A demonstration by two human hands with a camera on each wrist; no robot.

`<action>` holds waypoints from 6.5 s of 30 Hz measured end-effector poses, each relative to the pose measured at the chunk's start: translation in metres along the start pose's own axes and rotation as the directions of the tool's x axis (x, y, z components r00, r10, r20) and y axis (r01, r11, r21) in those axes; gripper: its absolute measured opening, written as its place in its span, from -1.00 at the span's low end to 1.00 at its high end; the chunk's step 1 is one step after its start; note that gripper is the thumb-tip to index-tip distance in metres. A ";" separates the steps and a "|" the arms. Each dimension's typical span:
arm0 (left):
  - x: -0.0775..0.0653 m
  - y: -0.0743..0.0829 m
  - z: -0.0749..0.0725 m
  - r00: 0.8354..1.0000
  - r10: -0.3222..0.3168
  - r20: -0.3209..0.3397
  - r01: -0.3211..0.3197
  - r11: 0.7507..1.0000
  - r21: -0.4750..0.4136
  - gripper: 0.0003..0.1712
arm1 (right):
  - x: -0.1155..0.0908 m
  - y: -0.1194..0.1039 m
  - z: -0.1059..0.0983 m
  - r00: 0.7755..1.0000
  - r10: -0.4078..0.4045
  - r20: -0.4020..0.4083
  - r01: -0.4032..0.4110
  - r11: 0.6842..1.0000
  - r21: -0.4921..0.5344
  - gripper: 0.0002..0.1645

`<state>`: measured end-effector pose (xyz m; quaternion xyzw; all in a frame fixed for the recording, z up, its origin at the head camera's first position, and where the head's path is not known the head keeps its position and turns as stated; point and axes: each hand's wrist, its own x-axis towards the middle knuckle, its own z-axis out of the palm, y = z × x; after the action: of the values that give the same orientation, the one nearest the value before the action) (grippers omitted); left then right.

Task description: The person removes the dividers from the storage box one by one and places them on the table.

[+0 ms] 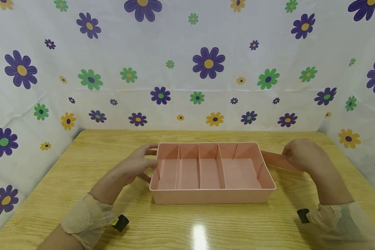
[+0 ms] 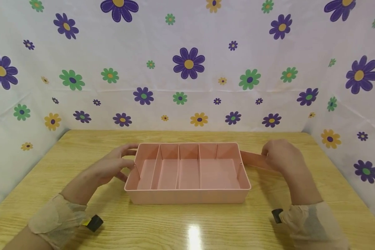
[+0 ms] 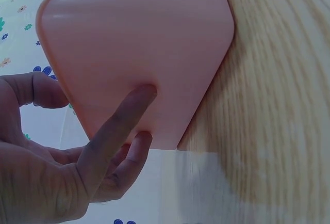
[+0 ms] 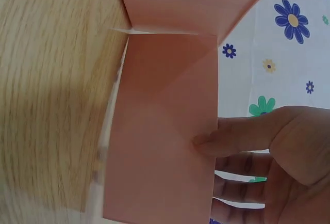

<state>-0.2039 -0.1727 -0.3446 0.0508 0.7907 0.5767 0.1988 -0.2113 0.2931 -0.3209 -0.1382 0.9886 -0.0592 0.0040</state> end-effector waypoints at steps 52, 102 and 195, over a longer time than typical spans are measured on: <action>0.001 -0.004 -0.002 1.000 0.013 0.007 -0.013 1.000 -0.019 -0.23 | 0.078 0.012 0.033 0.912 -0.039 0.408 0.027 0.999 0.035 -0.31; 0.004 -0.004 0.002 1.000 -0.011 -0.016 0.011 1.000 -0.011 -0.21 | 0.025 -0.160 0.058 0.932 -0.011 0.362 -0.280 0.612 0.740 -0.34; 0.001 -0.003 0.001 1.000 -0.002 0.005 0.002 0.999 -0.039 -0.25 | 0.015 -0.174 0.015 0.951 0.072 0.300 -0.292 0.526 0.799 -0.20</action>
<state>-0.2041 -0.1724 -0.3476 0.0477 0.7788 0.5918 0.2024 -0.1781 0.1211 -0.3155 -0.0206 0.8418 -0.5050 0.1895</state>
